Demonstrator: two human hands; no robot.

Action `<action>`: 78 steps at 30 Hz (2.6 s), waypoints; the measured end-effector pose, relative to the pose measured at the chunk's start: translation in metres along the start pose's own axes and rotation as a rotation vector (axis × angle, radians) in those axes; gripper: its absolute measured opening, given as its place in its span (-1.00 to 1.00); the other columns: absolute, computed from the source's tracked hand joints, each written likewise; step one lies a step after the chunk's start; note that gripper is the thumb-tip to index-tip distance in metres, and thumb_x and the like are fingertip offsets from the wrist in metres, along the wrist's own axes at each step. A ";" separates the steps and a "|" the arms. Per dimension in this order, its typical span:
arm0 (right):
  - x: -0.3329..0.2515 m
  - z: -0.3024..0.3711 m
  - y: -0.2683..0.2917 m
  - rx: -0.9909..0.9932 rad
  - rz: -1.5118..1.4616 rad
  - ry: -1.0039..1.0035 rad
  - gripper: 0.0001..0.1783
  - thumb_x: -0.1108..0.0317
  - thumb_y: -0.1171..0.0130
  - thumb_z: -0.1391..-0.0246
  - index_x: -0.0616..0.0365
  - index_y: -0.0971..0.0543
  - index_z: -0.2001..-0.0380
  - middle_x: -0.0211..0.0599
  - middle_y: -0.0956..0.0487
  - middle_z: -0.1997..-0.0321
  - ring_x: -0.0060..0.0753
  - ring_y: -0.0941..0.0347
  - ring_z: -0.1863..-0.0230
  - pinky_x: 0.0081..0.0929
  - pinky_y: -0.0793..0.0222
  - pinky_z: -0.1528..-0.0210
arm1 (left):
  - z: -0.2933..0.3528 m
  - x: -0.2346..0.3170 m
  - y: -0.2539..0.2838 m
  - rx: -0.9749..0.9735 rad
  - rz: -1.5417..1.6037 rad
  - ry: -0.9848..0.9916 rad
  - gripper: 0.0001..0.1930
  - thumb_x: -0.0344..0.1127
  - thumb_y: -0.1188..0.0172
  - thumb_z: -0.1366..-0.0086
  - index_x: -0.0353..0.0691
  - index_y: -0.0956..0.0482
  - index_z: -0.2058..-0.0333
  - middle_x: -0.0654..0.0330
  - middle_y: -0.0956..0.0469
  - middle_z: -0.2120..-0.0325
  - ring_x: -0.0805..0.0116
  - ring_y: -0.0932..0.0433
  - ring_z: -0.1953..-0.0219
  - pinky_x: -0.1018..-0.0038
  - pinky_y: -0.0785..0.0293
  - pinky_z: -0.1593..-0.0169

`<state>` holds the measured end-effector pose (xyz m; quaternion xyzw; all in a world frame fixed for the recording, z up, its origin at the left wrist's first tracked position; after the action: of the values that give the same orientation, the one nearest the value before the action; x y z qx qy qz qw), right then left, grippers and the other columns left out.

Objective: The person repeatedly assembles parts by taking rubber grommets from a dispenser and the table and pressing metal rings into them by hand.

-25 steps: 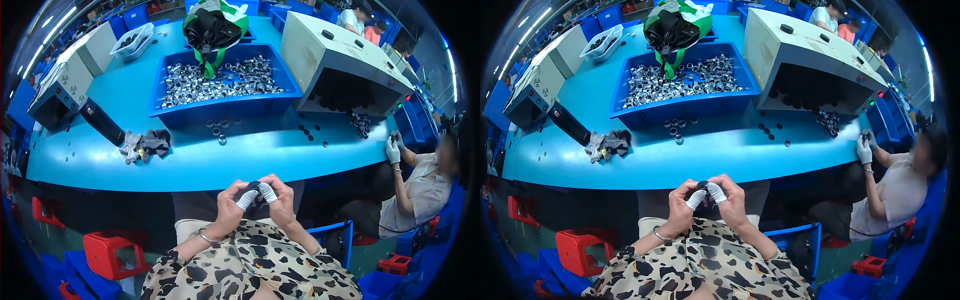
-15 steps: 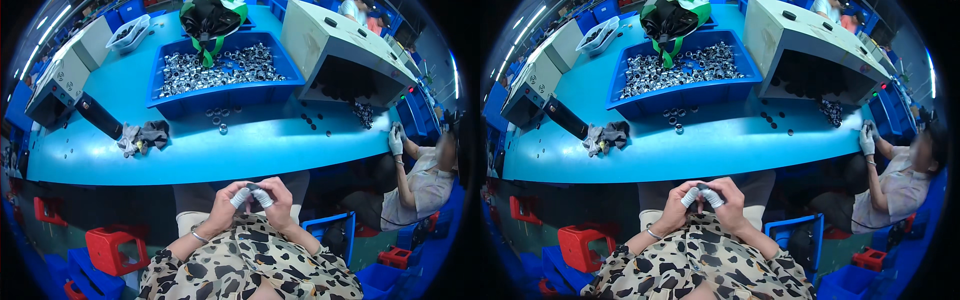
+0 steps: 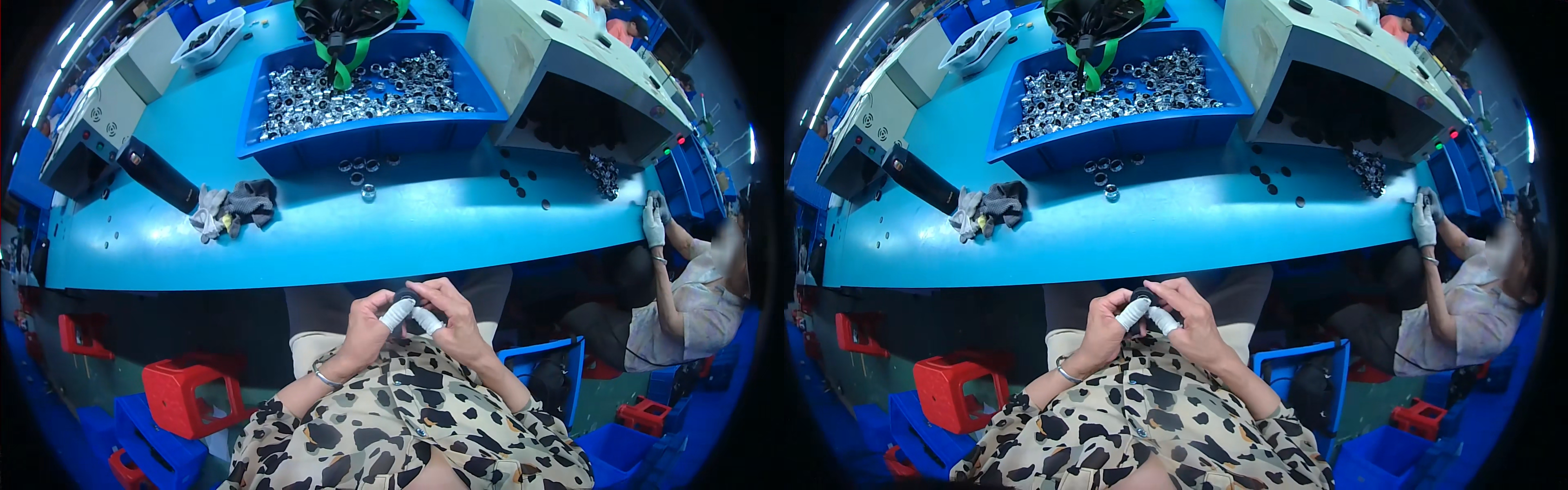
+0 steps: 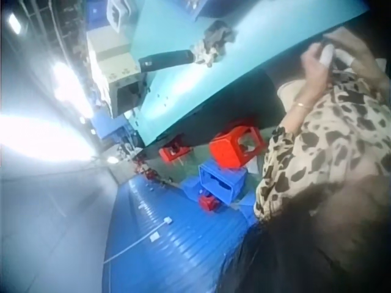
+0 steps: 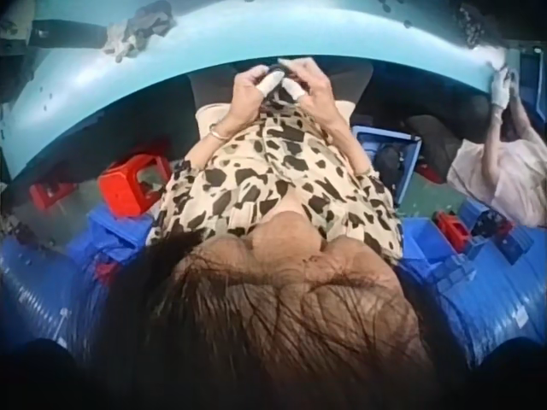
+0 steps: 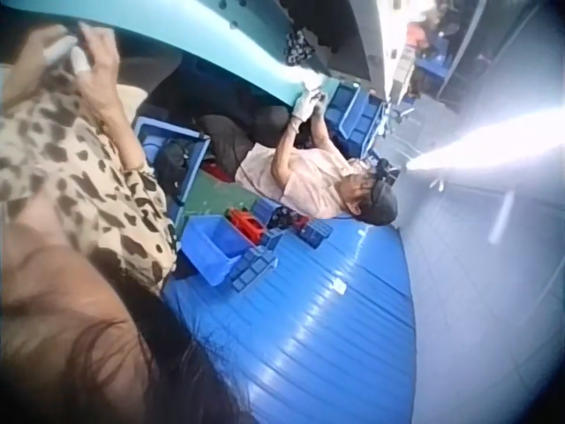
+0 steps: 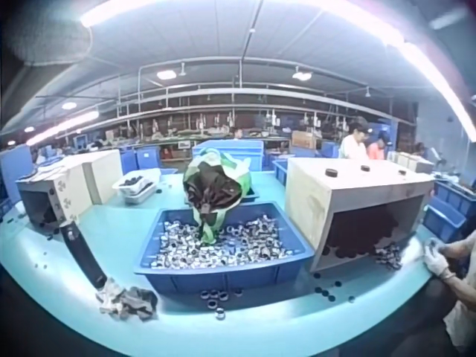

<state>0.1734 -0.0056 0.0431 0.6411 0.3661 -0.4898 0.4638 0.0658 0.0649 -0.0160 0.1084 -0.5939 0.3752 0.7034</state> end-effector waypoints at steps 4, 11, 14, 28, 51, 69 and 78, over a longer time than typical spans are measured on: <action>-0.013 0.006 -0.002 0.132 0.207 0.163 -0.42 0.72 -0.25 0.04 0.20 -0.60 -0.12 -0.19 -0.53 0.21 -0.32 -0.49 0.20 -0.46 -0.45 0.16 | 0.000 -0.005 0.005 0.042 0.039 -0.066 -0.82 -0.32 -0.28 -0.39 -0.34 -0.67 0.17 0.30 -0.62 0.46 0.64 -0.53 0.51 0.63 -0.47 0.44; 0.026 0.012 -0.001 0.040 -0.011 -0.091 -0.69 0.56 -0.28 -0.16 0.26 -0.63 0.00 -0.29 -0.60 0.29 -0.51 -0.51 0.30 -0.54 -0.44 0.25 | 0.008 -0.007 0.008 -0.003 -0.126 0.044 -0.84 -0.39 -0.32 -0.34 -0.35 -0.67 0.17 0.29 -0.66 0.39 0.65 -0.56 0.38 0.63 -0.52 0.34; 0.057 0.018 -0.011 0.038 -0.308 -0.331 -0.75 0.49 -0.26 -0.22 0.30 -0.62 0.04 -0.40 -0.64 0.27 -0.66 -0.49 0.31 -0.58 -0.44 0.26 | 0.007 0.006 0.004 0.036 -0.286 -0.090 -0.81 -0.38 -0.38 -0.30 -0.34 -0.64 0.18 0.29 -0.64 0.38 0.63 -0.57 0.37 0.63 -0.53 0.29; 0.015 0.004 -0.014 -0.084 0.056 0.058 -0.55 0.63 -0.06 -0.16 0.18 -0.61 -0.12 -0.20 -0.49 0.11 -0.30 -0.43 0.10 -0.48 -0.34 0.03 | 0.008 -0.001 0.017 0.084 -0.295 -0.096 -0.84 -0.40 -0.34 -0.32 -0.34 -0.66 0.18 0.31 -0.64 0.45 0.68 -0.55 0.40 0.65 -0.47 0.43; 0.078 0.023 -0.027 0.029 -0.588 -0.416 -0.73 0.49 -0.04 -0.36 0.28 -0.55 -0.07 -0.29 -0.60 0.08 -0.54 -0.55 0.12 -0.55 -0.56 0.10 | 0.012 -0.031 0.009 -0.002 -0.091 0.116 -0.78 -0.39 -0.38 -0.30 -0.35 -0.66 0.12 0.29 -0.66 0.36 0.62 -0.58 0.38 0.66 -0.51 0.35; 0.154 0.034 0.011 0.271 -0.101 -0.320 -0.75 0.58 -0.17 -0.08 0.42 -0.59 0.14 0.00 -0.65 0.28 -0.31 -0.62 0.38 -0.36 -0.51 0.25 | 0.003 -0.088 0.031 0.019 0.143 0.464 -0.65 -0.18 -0.09 -0.51 -0.44 -0.62 0.20 0.10 -0.64 0.37 0.45 -0.58 0.45 0.58 -0.33 0.53; -0.056 -0.040 0.011 0.062 0.483 0.324 -0.63 0.65 -0.22 -0.02 0.27 -0.59 0.04 0.01 -0.63 0.14 0.07 -0.62 0.16 -0.19 -0.55 0.17 | 0.029 -0.032 0.027 -0.053 0.662 0.347 -0.59 -0.53 0.06 -0.43 -0.53 -0.39 -0.21 -0.17 -0.50 -0.15 0.11 -0.57 -0.14 0.59 -0.52 0.31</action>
<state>0.1813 0.0280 0.1034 0.7935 0.2571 -0.2673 0.4825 0.0256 0.0540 -0.0452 -0.1727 -0.4784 0.5795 0.6368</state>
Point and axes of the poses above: each hand's wrist, its own z-axis away from the middle knuckle, its own y-axis out of the back of the hand, x = y × z, the point moved 10 cm from there along -z, towards the middle knuckle
